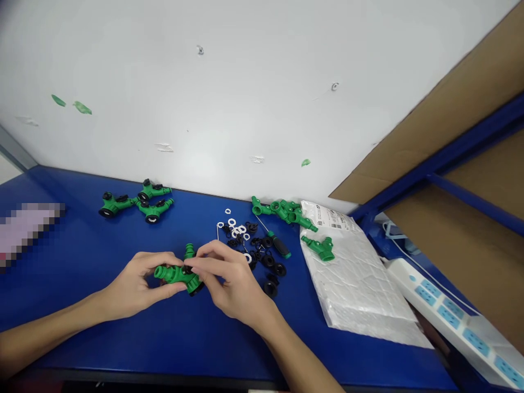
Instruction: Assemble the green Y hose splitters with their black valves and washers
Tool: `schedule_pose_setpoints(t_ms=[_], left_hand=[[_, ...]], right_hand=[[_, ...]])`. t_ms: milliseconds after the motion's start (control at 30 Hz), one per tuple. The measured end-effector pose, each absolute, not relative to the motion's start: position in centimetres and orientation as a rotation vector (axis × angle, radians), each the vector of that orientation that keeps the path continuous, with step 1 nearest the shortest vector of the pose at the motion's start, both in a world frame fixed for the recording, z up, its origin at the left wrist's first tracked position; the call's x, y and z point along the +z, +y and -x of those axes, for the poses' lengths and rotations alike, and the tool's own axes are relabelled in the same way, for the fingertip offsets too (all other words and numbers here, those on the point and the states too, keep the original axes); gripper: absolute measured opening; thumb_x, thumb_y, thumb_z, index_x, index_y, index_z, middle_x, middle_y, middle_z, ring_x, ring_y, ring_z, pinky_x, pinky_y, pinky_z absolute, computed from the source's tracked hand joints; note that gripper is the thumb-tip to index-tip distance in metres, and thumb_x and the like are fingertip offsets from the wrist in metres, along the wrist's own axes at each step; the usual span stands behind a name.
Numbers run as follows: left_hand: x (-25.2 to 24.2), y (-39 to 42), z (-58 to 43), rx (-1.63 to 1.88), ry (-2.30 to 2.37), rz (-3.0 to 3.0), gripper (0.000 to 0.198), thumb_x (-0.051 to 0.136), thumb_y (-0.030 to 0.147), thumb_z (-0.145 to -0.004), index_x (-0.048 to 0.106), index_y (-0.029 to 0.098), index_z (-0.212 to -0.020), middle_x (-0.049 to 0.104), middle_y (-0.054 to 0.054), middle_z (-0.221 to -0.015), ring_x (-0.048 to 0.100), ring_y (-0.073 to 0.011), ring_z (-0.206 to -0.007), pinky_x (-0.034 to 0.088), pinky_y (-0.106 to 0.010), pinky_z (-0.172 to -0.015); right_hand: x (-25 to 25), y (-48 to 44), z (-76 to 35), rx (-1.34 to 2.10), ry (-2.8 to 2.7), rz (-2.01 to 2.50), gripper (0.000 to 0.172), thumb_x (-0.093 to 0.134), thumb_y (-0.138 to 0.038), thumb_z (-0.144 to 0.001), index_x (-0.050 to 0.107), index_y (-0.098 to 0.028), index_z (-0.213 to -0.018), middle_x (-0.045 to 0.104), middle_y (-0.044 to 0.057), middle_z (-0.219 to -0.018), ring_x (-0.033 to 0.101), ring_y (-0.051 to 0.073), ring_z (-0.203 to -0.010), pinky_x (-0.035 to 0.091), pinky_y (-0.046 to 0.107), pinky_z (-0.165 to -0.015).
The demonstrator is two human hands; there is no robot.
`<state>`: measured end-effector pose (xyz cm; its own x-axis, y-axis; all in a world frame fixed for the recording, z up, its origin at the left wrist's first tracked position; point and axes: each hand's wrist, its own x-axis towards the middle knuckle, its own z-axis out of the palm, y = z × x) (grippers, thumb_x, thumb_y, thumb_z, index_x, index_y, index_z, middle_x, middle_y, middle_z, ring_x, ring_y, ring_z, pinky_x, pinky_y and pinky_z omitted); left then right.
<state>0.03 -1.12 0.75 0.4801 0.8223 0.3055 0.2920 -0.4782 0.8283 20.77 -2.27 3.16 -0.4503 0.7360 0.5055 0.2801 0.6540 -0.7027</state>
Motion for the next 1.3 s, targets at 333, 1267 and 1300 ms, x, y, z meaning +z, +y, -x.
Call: schedule_pose_setpoints(t_ms=[333,1267,1300], left_hand=[[0.0,-1.4,0.2,1.035,0.794,-2.125,0.011,0.069,0.019,-0.083,0.063,0.017,-0.093,0.058,0.004,-0.070,0.050,-0.0088,-0.058,0.041,-0.021,-0.057],[-0.7,-1.1,0.4,1.196,0.692,-2.516,0.020,0.065,0.012,-0.086,0.058,0.013,-0.105,0.064,-0.005,-0.074,0.056,-0.0153,-0.063,0.049,-0.029,-0.057],[-0.7,-1.1,0.4,1.186,0.690,-2.494,0.020,0.065,0.013,-0.086,0.058,0.013,-0.105,0.064,-0.005,-0.074,0.056,-0.0151,-0.064,0.049,-0.028,-0.058]], right_hand=[[3.4,-2.5,-20.4,0.764,-2.000,0.757,0.015,0.067,-0.015,-0.086,0.074,-0.020,-0.099,0.063,0.008,-0.098,0.063,0.013,-0.075,0.055,0.029,-0.069],[3.8,-3.3,-20.1,0.961,-1.905,1.079,0.029,0.066,-0.013,-0.085,0.075,-0.029,-0.107,0.070,0.002,-0.092,0.065,0.014,-0.078,0.052,0.026,-0.067],[3.9,-3.2,-20.2,0.932,-1.932,1.072,0.030,0.066,-0.012,-0.086,0.075,-0.030,-0.108,0.069,0.002,-0.092,0.064,0.014,-0.077,0.051,0.026,-0.067]])
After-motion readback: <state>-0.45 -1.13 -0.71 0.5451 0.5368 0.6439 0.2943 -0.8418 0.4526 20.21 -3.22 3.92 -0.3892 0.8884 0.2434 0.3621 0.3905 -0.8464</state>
